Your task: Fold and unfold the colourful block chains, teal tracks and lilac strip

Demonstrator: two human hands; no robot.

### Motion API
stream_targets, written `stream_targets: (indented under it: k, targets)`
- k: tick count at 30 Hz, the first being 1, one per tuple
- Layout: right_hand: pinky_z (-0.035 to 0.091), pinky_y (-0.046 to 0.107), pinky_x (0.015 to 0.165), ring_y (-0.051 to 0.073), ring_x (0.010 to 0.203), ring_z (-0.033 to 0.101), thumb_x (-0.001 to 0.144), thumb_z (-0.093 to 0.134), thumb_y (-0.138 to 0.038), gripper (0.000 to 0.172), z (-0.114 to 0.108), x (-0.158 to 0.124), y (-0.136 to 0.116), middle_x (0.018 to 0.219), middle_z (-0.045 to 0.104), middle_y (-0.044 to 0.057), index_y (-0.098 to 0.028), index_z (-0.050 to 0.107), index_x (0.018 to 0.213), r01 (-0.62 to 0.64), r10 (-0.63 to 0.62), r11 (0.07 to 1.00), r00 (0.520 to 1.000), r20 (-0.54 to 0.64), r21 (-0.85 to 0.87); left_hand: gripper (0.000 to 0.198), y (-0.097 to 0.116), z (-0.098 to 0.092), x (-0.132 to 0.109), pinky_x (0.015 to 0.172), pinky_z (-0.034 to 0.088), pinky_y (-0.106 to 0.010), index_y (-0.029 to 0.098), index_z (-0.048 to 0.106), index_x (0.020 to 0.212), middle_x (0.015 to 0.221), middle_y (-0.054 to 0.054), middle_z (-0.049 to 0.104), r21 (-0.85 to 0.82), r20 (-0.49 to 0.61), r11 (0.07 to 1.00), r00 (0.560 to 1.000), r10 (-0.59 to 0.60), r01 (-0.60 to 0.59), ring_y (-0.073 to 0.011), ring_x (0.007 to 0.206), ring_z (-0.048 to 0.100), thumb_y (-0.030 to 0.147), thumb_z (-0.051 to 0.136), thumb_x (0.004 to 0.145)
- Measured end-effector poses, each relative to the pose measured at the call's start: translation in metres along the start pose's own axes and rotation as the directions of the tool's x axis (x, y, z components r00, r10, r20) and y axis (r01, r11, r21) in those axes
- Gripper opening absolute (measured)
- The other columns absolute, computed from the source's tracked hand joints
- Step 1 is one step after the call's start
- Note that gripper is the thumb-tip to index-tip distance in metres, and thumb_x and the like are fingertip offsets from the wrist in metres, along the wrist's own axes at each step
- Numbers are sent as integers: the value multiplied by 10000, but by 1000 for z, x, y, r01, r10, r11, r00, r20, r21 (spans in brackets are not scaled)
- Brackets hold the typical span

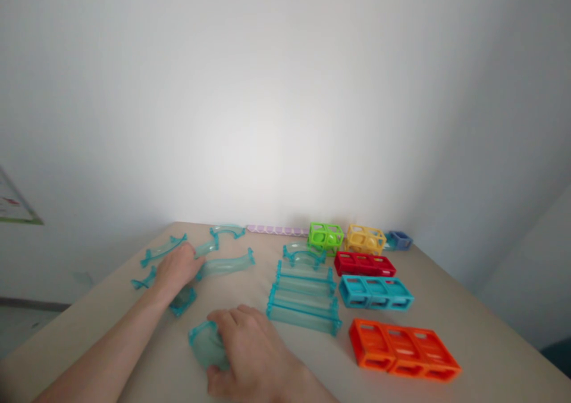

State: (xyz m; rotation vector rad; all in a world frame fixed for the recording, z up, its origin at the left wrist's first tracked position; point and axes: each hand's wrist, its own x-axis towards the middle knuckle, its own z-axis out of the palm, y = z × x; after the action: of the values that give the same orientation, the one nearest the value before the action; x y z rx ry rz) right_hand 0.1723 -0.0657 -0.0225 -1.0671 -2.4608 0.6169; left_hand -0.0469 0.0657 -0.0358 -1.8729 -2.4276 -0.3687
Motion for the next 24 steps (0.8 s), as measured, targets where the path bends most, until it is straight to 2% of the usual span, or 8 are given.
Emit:
stream_targets:
  k: [4,8,14,21,24]
  targets:
    - [438,281,802,207,897,579,655,697,-303,564,2,0,1,1024,651,53,-206,563,1193,12,-9,998,999,-45,69,467,3,-1,-3,773,497,-447,54,605,1097,1021,-253,669,13,-10,1000,1000,-22,22,-392,998,623,378,469,791]
    - [450,264,780,200,878,588,633,723,-296,491,5,0,1,986,663,56,-183,620,1100,26,-13,991,995,-96,128,382,1,1,-3,773,500,-446,90,666,1015,1034,-244,667,26,-4,1000,1000,-11,11,-392,1007,619,322,460,792]
    - [460,255,756,180,815,597,624,721,-254,430,5,0,1,915,677,38,-184,643,1040,34,-11,986,990,-138,166,336,-5,8,0,733,512,-427,145,707,953,1012,-222,669,13,7,1000,1000,5,-5,-363,939,648,364,518,783]
    - [468,253,735,172,798,602,622,709,-233,451,8,0,2,919,676,34,-197,636,1066,22,9,982,987,-159,187,274,-3,8,-4,780,489,-478,117,707,914,1050,-256,645,-39,-58,999,998,-3,1,-410,1044,590,293,540,785]
    - [469,246,718,167,777,603,633,684,-205,429,8,0,1,894,677,32,-187,646,1059,4,26,984,986,-167,178,277,-2,9,-5,790,484,-492,80,668,964,1025,-271,650,-99,-99,995,995,-18,8,-407,1027,601,249,535,789]
